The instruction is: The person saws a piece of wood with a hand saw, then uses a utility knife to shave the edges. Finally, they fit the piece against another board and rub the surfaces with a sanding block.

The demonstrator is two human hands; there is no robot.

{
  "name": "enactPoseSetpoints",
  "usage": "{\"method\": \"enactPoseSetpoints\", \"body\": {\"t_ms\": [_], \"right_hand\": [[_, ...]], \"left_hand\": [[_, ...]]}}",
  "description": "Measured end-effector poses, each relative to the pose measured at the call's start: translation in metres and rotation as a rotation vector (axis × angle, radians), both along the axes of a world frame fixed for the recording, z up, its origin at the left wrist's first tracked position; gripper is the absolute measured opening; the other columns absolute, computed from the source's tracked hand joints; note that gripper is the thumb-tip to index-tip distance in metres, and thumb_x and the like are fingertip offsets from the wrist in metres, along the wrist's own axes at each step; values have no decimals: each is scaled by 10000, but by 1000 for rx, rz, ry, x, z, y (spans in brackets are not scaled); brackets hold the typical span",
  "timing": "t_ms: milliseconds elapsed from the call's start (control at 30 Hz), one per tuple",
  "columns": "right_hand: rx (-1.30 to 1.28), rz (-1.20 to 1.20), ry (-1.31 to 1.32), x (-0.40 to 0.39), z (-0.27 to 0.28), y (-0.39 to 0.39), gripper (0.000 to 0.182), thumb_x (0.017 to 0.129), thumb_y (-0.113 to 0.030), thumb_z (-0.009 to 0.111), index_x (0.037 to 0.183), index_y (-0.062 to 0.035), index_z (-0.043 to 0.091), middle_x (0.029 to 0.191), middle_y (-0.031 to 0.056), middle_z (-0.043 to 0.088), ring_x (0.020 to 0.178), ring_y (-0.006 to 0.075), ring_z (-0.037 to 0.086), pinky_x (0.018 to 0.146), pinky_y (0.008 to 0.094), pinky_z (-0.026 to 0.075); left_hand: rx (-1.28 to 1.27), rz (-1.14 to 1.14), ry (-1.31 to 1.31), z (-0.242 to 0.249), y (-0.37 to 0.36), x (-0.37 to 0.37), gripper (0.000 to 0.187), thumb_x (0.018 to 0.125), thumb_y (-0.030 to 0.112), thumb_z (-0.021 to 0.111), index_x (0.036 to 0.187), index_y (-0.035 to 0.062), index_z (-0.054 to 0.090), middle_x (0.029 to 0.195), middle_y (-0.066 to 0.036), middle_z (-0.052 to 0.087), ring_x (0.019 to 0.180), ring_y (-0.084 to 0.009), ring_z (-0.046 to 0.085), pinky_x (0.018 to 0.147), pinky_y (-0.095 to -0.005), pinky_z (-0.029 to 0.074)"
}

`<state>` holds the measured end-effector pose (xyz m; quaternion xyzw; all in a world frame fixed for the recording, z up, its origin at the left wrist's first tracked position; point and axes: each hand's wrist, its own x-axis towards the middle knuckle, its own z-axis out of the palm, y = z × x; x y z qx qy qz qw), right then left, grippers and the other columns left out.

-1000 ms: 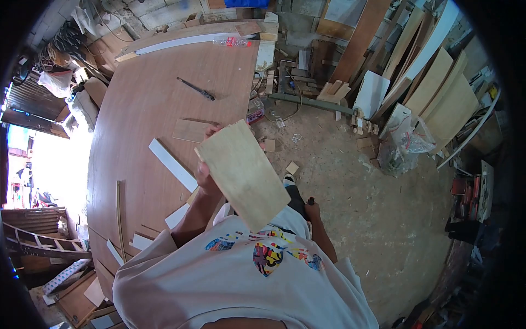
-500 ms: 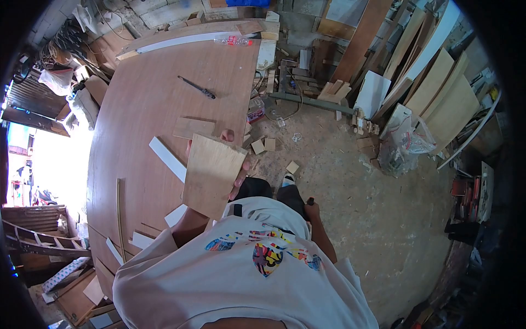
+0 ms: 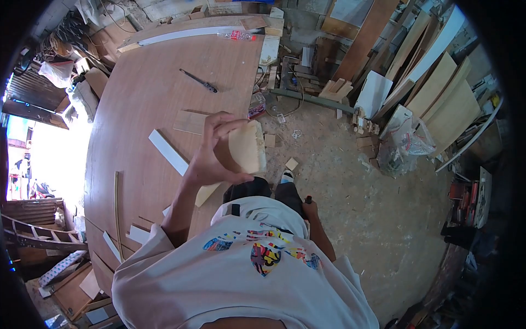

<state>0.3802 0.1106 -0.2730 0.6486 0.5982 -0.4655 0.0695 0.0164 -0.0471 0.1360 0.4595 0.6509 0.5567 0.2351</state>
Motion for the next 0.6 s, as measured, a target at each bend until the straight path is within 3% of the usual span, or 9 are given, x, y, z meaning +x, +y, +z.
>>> {"method": "enactPoseSetpoints", "body": {"t_ms": [33,167,233,600], "right_hand": [[-2,5,9,-2,1,0,361,714,-171,603,1028,-4,660,894,196,682,875,324,665,755,389,491],[-5,27,-9,-13,26,-1,379,709,-162,605,1052,-11,657,917,195,684,893,326,665,762,391,493],[74,79,7,-10,17,-1,313,762,-257,618,939,-4,669,800,136,672,761,230,659,647,377,479],[58,68,8,-4,8,-1,292,775,-232,615,935,8,661,791,129,665,720,232,647,623,378,471]], "left_hand": [[-106,72,163,5,-1,-1,1106,459,412,889,1319,82,278,1300,-122,501,1238,-295,453,1049,-444,352],[-198,107,417,12,2,-9,1071,482,428,865,1327,83,304,1293,-124,481,1245,-309,434,1044,-434,370],[-204,93,585,11,3,-14,1050,493,449,847,1332,85,332,1281,-129,459,1229,-326,438,1038,-449,382],[-309,60,580,4,6,-16,976,507,422,854,1311,118,392,1290,-92,476,1228,-316,433,1048,-449,375]]}}
